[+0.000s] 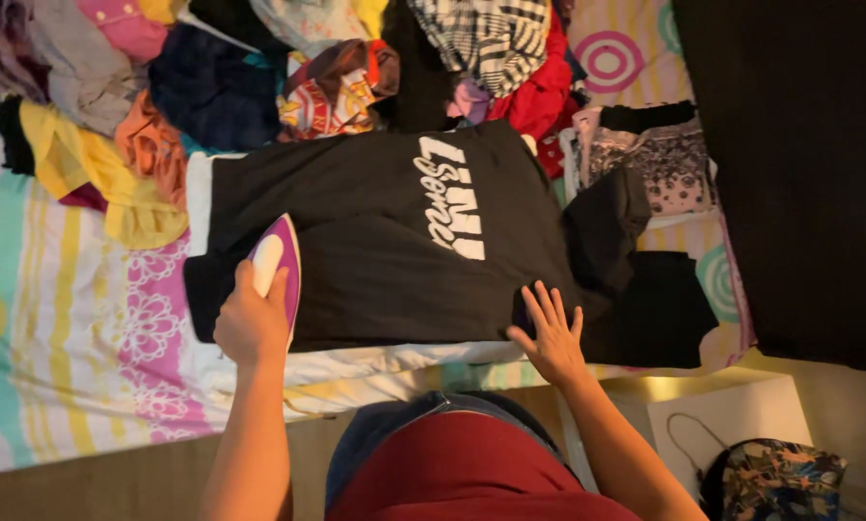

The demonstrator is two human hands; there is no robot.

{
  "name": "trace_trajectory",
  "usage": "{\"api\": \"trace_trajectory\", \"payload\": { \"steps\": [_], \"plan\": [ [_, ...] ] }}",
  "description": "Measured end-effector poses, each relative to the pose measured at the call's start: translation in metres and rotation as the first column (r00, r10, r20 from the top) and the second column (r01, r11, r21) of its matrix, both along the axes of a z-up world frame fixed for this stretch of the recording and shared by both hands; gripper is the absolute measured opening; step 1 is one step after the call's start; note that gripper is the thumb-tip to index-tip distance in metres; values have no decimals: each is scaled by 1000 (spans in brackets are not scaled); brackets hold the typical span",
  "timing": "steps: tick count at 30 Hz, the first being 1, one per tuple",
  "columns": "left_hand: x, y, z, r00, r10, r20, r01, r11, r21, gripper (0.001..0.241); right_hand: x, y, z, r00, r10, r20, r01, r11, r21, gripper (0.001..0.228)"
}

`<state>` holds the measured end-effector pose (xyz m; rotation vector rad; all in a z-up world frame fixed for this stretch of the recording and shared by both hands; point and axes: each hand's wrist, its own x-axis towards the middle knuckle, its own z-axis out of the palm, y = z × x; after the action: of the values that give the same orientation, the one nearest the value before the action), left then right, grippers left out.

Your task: The person irons a black jacket with white stripes on a bed using a purple iron. They smooth the fabric, flip the jacket to iron the other side, and then fold the garment neatly.

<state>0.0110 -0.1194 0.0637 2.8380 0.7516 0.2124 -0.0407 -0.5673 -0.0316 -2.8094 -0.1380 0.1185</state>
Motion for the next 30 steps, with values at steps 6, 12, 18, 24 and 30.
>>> {"api": "trace_trajectory", "payload": {
  "steps": [6,12,18,24,30],
  "plan": [
    [-12,-84,12,874,-465,144,458,885,78,60,-4,-43,21,968,241,71,-236,969,-70,79],
    [-13,-143,3,555,-820,140,815,569,103,56,13,-61,10,917,389,84,-385,921,-55,80],
    [6,-105,-35,859,-477,186,479,877,39,61,15,-73,24,878,462,124,-465,885,-2,82],
    [-4,-133,24,928,-297,224,323,942,-91,60,8,-81,7,888,428,167,-442,895,56,66],
    [-22,-218,0,623,-779,76,780,610,-140,55,14,-83,-6,912,380,153,-399,909,118,35]
  ]
}}
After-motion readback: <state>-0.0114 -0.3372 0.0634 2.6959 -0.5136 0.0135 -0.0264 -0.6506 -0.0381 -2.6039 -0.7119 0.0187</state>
